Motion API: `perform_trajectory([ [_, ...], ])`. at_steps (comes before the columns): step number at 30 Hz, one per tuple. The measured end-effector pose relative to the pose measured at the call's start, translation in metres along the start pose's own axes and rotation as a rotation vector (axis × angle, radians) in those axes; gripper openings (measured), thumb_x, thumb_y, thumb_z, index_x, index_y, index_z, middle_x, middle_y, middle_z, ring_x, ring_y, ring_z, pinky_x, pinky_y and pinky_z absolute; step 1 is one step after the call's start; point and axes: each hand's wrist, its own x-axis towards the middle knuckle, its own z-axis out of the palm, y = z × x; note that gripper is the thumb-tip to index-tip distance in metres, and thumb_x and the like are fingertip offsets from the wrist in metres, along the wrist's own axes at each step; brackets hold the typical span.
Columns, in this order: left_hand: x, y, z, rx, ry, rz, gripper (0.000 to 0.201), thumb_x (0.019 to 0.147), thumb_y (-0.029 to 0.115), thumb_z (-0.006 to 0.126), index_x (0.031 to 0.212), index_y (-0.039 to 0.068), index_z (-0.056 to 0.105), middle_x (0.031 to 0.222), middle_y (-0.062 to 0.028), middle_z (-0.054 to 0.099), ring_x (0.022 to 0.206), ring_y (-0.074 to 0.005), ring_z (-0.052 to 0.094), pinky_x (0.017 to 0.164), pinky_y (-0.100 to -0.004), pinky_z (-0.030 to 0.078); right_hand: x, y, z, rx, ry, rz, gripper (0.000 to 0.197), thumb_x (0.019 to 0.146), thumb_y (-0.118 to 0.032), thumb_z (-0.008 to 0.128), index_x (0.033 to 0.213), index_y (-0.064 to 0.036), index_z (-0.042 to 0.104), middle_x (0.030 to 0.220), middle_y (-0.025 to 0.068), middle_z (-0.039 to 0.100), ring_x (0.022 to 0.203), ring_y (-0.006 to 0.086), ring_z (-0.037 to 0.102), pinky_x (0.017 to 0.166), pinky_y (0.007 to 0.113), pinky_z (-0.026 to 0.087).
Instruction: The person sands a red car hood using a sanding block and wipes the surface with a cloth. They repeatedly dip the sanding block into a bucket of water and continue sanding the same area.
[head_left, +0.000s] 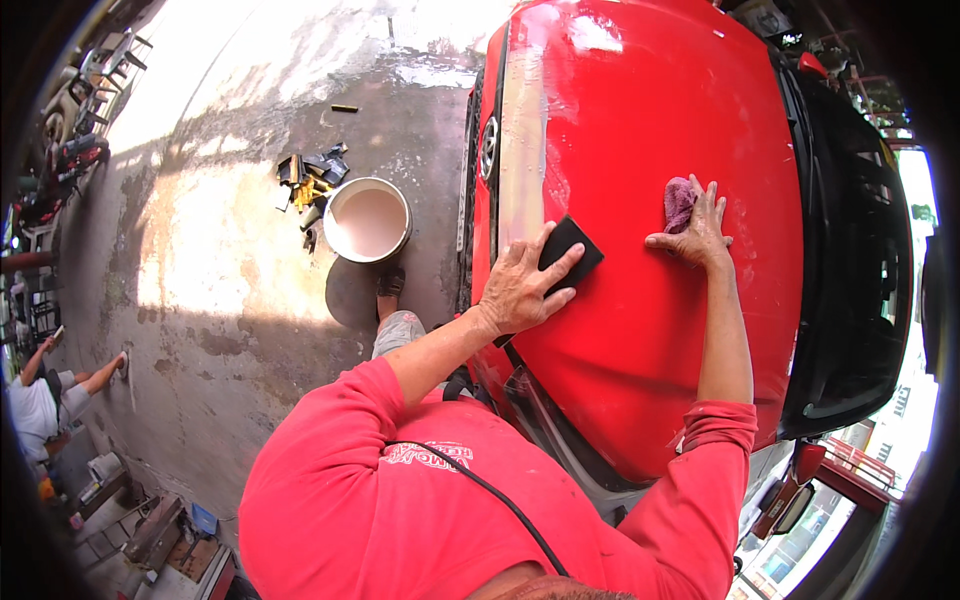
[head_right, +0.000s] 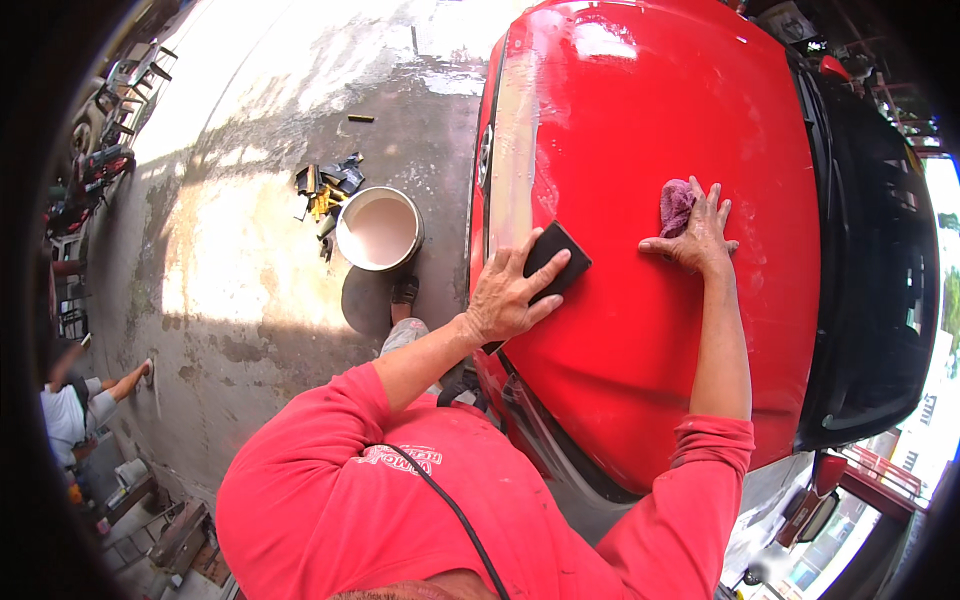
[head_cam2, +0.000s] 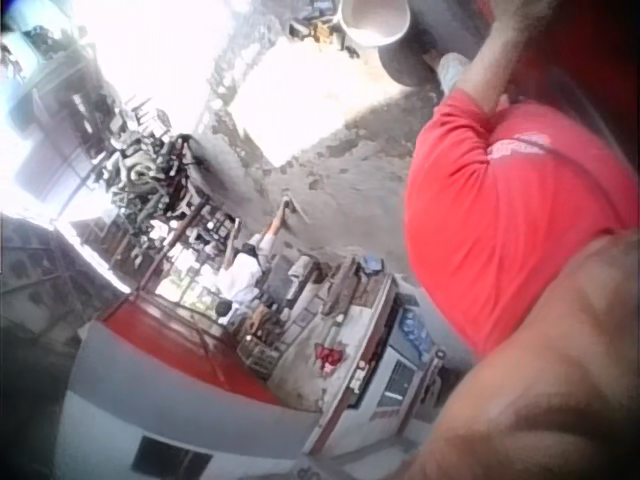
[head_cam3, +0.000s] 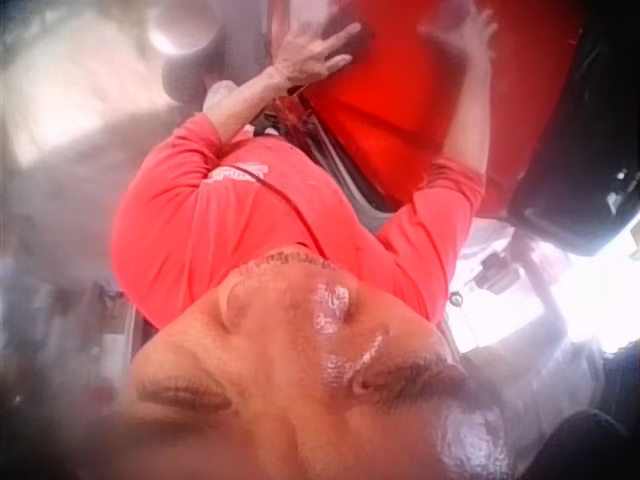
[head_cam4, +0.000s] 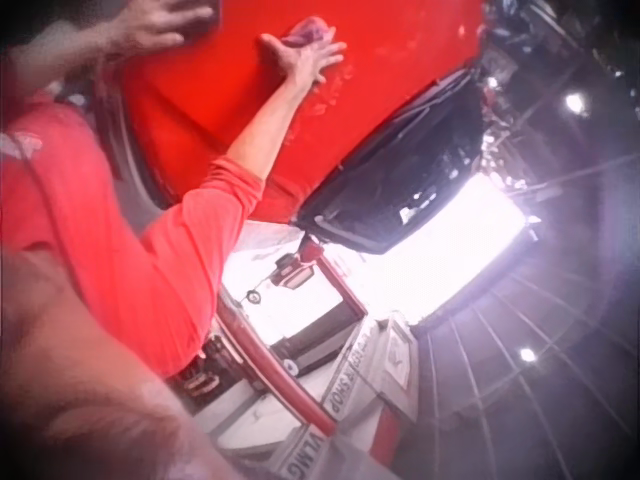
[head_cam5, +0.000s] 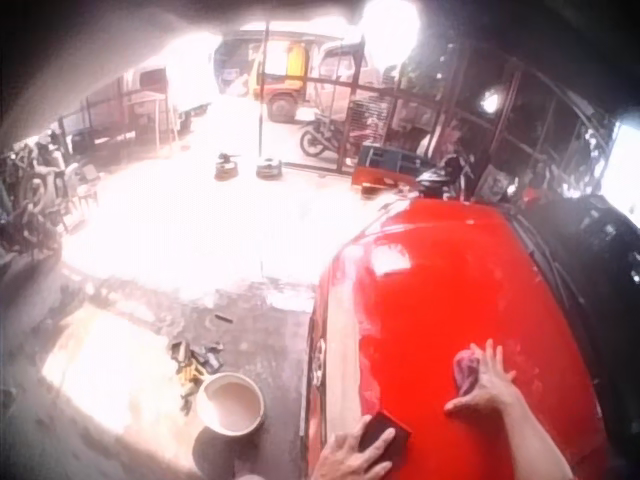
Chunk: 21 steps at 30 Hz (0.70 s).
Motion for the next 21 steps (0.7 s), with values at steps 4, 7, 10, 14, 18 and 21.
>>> perform_trajectory([
  [4,0.063,-0.09,-0.003,-0.035,0.078,0.061,0.07,0.094,0.049,0.074,0.158,0.026,0.057,0.159,-0.025,0.047,0.125,-0.0435,0.056,0.11,-0.0523,0.048,0.0,0.003,0.003,0.037,0.004,0.011,0.175,0.03,-0.074,0.101,0.174,-0.0358,0.009,0.183,0.0088,-0.004,0.168,0.0379,-0.004,0.118,0.09,0.017],
  [7,0.166,-0.203,0.007,0.012,0.233,-0.345,0.068,0.101,0.055,0.063,0.159,0.02,0.056,0.153,-0.0298,0.053,0.129,-0.0477,0.054,0.112,-0.0538,0.046,0.008,-0.01,0.0,0.065,0.022,-0.013,0.174,0.03,-0.069,0.103,0.173,-0.037,0.009,0.183,0.0081,-0.006,0.168,0.0379,-0.005,0.117,0.091,0.014],
  [10,0.212,-0.212,0.017,0.045,0.202,-0.614,0.071,0.099,0.059,0.065,0.159,0.021,0.056,0.151,-0.0316,0.053,0.132,-0.0485,0.054,0.11,-0.0569,0.047,0.008,-0.02,-0.001,0.066,0.013,0.017,0.175,0.028,-0.071,0.101,0.173,-0.037,0.01,0.183,0.0082,-0.004,0.168,0.0379,-0.004,0.118,0.091,0.014],
  [14,0.135,-0.103,0.007,0.059,0.135,-0.149,0.071,0.095,0.055,0.071,0.158,0.025,0.058,0.156,-0.0285,0.048,0.124,-0.0443,0.057,0.108,-0.0555,0.05,0.0,-0.008,0.003,0.046,-0.003,0.087,0.176,0.026,-0.076,0.099,0.173,-0.0371,0.011,0.183,0.0091,-0.001,0.168,0.0378,-0.004,0.119,0.09,0.017],
  [18,0.164,-0.153,0.001,-0.034,0.097,0.07,0.068,0.095,0.054,0.072,0.155,0.026,0.061,0.159,-0.0261,0.047,0.122,-0.0417,0.058,0.105,-0.0519,0.053,-0.009,0.003,0.02,0.125,0.196,0.076,0.178,0.029,-0.085,0.091,0.175,-0.0296,0.005,0.183,0.0104,-0.003,0.168,0.0407,-0.002,0.119,0.089,0.016],
  [21,0.263,-0.254,0.006,0.01,0.213,-0.265,0.067,0.099,0.058,0.065,0.156,0.023,0.06,0.151,-0.0285,0.053,0.124,-0.0467,0.058,0.104,-0.0531,0.053,-0.034,-0.038,0.032,0.056,0.469,0.021,0.155,0.062,-0.077,0.088,0.175,-0.0133,0.004,0.183,0.0156,-0.001,0.168,0.041,0.001,0.127,0.076,0.009],
])
